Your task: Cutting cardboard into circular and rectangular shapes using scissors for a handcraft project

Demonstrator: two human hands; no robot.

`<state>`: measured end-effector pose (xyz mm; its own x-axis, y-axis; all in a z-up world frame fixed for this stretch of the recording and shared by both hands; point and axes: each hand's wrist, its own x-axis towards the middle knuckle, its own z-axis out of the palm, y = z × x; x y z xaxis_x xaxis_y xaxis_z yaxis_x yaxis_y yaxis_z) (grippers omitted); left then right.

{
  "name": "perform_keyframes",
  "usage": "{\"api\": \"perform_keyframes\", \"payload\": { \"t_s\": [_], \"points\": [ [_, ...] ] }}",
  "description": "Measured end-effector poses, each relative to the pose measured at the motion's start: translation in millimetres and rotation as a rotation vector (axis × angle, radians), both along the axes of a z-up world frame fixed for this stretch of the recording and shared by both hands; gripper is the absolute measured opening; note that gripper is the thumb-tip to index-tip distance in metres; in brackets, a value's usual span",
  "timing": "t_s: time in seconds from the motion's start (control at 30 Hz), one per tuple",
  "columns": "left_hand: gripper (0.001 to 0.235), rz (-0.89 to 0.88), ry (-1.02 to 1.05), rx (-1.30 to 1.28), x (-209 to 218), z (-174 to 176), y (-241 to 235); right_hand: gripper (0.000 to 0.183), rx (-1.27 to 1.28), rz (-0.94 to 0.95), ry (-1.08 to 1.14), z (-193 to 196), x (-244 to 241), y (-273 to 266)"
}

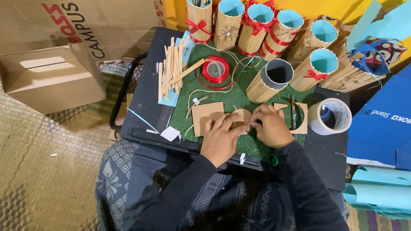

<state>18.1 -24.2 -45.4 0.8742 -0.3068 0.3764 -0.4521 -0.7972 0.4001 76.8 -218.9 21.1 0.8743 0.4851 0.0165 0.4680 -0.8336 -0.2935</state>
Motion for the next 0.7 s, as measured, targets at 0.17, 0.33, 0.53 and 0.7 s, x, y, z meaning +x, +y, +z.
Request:
{"api": "perform_keyframes", "payload": {
  "t_s": [0.17,0.33,0.53,0.7],
  "points": [
    [0.026,-0.030,-0.008,0.007,-3,8,0,0.011,-0.103,-0.001,-0.076,7,1,10],
    [0.021,-0.047,-0.125,0.064,0,7,-3,0.016,-0.133,0.012,-0.133,15,12,12],
    [0.024,-0.040,-0.109,0.003,-3,11,-1,0.021,-0.079,-0.217,0.027,-4,24,4],
    [0.026,0.001,-0.103,-0.079,-4,7,0,0.015,0.056,-0.252,0.097,-5,14,-1]
  ]
}}
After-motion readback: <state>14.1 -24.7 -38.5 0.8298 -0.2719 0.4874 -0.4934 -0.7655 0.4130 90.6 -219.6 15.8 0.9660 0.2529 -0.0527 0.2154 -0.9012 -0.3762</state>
